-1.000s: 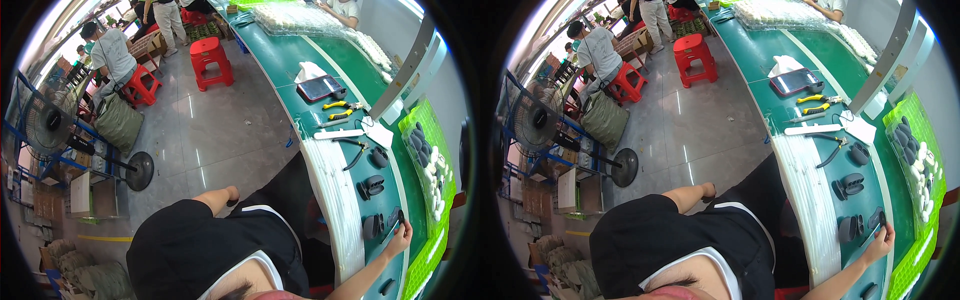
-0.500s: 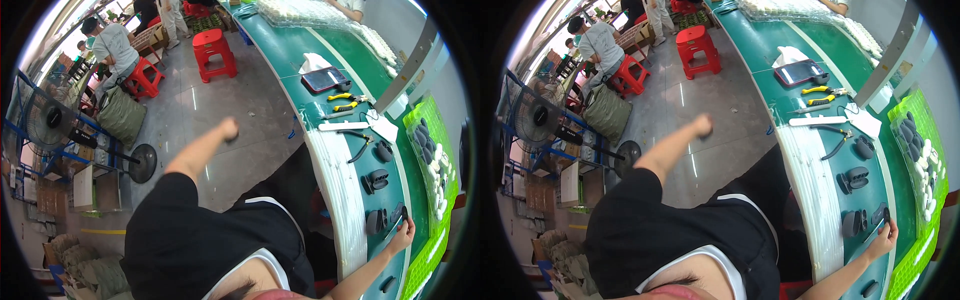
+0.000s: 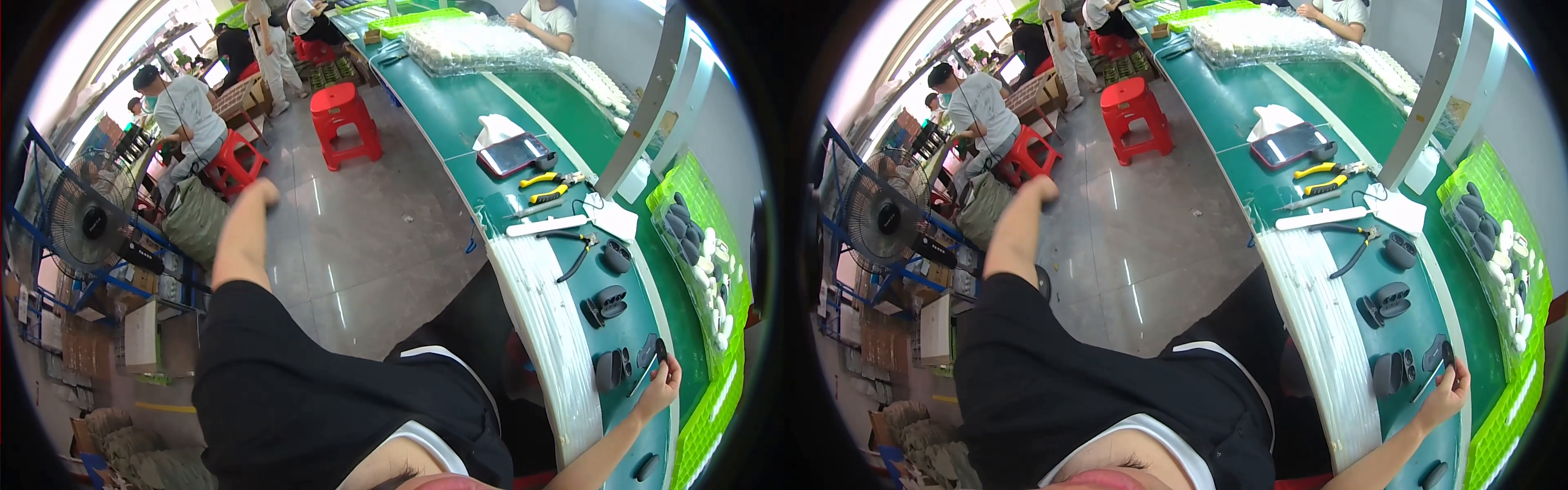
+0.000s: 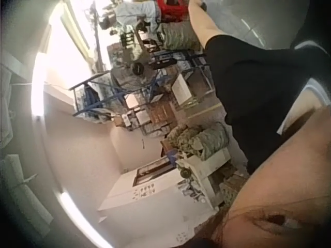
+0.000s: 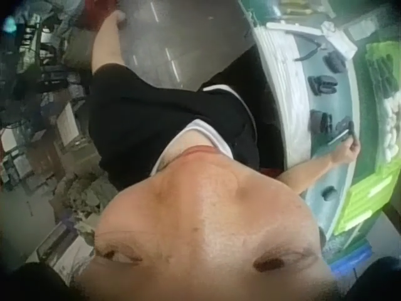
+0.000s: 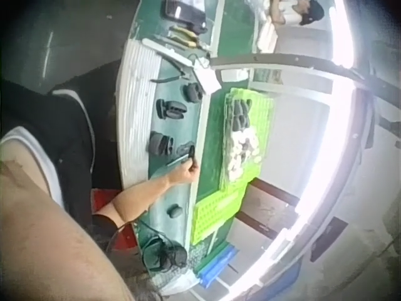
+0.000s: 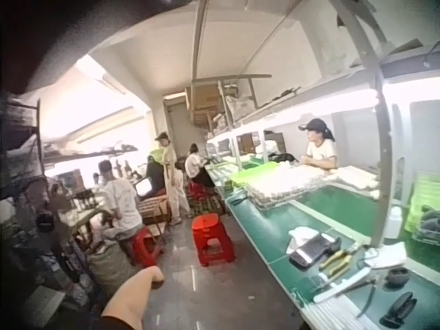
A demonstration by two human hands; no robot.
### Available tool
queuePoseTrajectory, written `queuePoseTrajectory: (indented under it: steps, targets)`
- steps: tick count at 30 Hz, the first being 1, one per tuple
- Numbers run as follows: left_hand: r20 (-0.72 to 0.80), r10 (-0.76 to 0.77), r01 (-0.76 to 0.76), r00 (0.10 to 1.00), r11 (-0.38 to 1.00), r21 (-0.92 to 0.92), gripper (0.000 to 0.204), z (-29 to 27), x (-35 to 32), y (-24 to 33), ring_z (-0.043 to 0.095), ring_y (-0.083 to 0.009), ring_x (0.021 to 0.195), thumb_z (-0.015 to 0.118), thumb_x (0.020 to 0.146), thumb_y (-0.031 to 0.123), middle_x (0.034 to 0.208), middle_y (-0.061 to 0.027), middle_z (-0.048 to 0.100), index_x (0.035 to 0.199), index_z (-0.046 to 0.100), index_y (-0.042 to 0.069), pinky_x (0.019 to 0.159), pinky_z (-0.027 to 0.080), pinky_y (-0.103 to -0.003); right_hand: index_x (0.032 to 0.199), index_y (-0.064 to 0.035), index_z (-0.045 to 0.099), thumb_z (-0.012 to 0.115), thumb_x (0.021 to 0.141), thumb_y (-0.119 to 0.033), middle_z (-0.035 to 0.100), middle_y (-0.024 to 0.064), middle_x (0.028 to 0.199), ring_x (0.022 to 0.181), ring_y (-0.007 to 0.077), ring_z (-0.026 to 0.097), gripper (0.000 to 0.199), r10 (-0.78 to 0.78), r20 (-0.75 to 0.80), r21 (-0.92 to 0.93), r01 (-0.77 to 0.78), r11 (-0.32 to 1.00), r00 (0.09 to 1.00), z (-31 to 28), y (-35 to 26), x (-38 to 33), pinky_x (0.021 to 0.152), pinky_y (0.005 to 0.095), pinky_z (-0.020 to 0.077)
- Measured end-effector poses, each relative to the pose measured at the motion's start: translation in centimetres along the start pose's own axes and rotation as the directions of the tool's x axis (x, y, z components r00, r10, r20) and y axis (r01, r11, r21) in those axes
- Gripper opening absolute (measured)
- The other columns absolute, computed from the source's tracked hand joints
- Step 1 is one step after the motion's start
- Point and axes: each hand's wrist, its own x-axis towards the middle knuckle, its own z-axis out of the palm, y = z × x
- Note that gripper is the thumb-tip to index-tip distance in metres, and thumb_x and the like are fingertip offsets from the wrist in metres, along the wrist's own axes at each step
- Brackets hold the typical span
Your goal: Assembling and gluing components of a electronic device case on a manufacturing line.
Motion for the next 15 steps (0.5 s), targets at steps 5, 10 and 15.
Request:
queuePoseTrajectory:
  steps: [5,10,15]
  targets:
    - [0.390,0.473,-0.479,0.790,0.873,-0.090,0.027,23.6,-2.9,9.3,0.061,-0.0282,0.088,0.054,0.070,0.016,0.098,-0.0151,0.063,0.092,0.067,0.008,0.078,0.047,-0.039,0.095,-0.0029,0.061,0.054,0.083,-0.008,0.059,-0.0017,0.081,0.063,0.0029,0.046,0.014,-0.015,0.044,0.023,0.014,1.000,0.999,0.3,1.6,0.7,0.053,0.0160,0.0356]
    - [0.450,0.502,-0.312,0.739,0.846,-0.432,0.028,32.5,-13.4,19.6,0.062,-0.0284,0.086,0.054,0.076,0.026,0.093,-0.0158,0.064,0.093,0.067,0.008,0.077,0.048,-0.039,0.094,-0.0033,0.061,0.055,0.083,-0.008,0.058,-0.0019,0.082,0.063,0.0030,0.046,0.014,0.014,0.014,0.029,-0.014,0.999,1.000,-0.7,1.8,0.5,0.053,0.0158,0.0351]
    - [0.417,0.656,-0.527,0.629,0.755,-0.391,0.029,34.7,-17.9,22.8,0.061,-0.0308,0.088,0.055,0.074,0.025,0.095,-0.0175,0.063,0.094,0.066,0.007,0.077,0.047,-0.040,0.095,-0.0033,0.061,0.055,0.083,-0.007,0.058,-0.0021,0.081,0.061,0.0031,0.045,0.014,0.010,0.021,0.042,-0.011,0.999,1.000,-0.2,1.7,0.8,0.053,0.0158,0.0345]
